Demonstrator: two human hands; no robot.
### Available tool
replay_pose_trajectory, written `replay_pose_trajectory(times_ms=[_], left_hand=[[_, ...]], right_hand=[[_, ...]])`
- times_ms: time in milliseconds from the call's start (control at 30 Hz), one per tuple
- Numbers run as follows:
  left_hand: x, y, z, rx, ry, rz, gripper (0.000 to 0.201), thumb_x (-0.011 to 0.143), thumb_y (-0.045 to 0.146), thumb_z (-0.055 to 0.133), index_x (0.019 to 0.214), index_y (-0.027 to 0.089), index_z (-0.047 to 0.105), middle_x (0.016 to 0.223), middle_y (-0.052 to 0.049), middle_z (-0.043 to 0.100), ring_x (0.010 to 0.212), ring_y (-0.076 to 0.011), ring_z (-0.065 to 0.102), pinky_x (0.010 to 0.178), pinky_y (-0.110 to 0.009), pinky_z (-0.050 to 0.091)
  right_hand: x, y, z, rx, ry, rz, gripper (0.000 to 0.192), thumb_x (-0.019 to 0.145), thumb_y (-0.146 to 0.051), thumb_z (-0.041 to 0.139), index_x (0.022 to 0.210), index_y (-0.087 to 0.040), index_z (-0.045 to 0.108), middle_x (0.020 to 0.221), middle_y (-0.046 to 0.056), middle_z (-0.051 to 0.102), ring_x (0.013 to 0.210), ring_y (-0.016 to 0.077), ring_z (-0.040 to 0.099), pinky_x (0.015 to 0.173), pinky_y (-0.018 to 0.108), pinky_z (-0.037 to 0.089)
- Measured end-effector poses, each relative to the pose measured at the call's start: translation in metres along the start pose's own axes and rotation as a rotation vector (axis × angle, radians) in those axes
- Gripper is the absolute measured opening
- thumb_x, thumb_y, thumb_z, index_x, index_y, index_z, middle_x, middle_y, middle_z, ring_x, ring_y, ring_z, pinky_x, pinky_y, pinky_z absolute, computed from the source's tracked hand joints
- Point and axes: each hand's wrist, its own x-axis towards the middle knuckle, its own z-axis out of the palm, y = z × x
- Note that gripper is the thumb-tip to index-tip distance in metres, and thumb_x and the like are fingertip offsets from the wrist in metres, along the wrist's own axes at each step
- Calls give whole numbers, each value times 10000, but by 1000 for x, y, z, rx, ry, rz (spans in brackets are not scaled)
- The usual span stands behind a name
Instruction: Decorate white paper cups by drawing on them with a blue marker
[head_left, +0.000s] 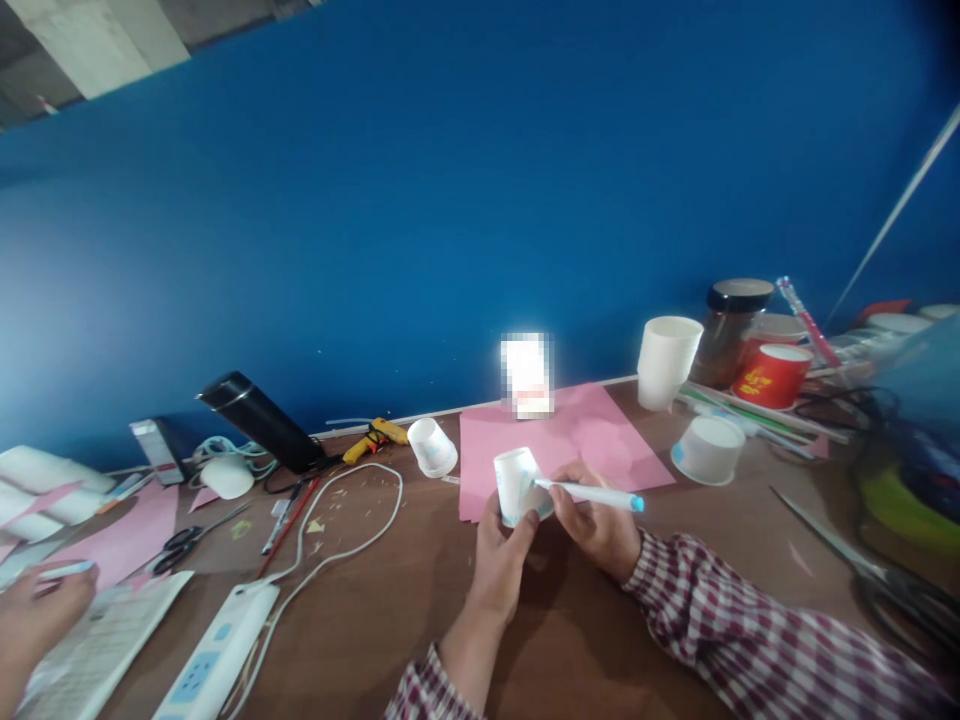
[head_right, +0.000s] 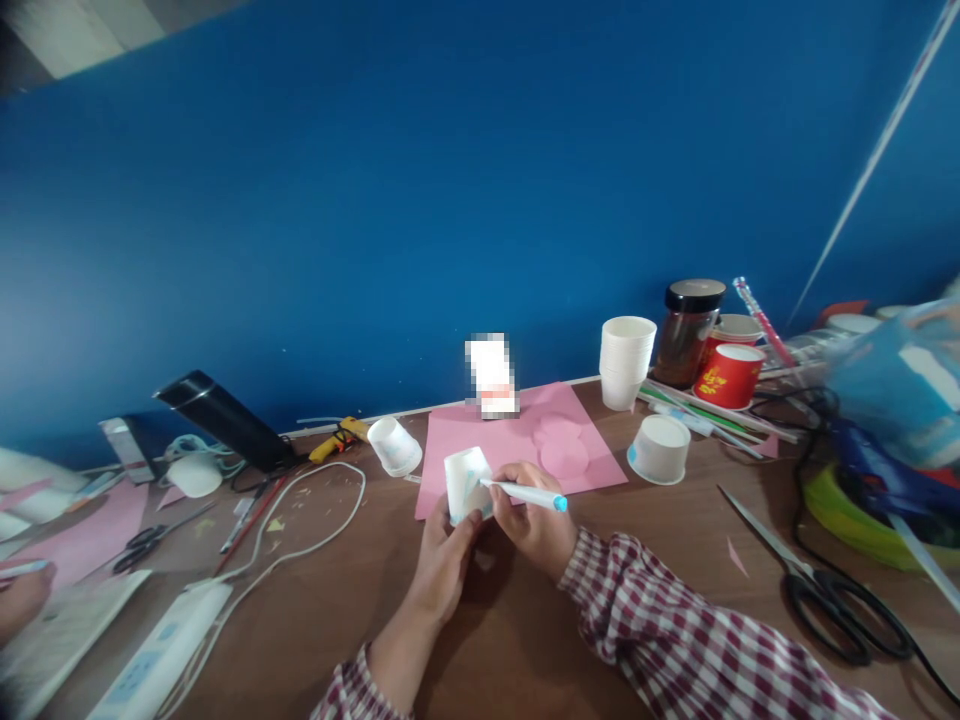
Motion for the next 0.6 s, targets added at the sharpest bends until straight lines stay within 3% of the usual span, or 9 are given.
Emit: replay_pose_trajectory(times_ms=[600], left_hand=[[3,-4,0,-45,15,0,543,649,408,750,1104,145,610,986,-99,698,929,-236,643,837,-314,475]], right_hand=[[-1,4,3,-19,10,-13,81,882,-222,475,825,-196,525,710,16,601,630,149,586,573,256,482]])
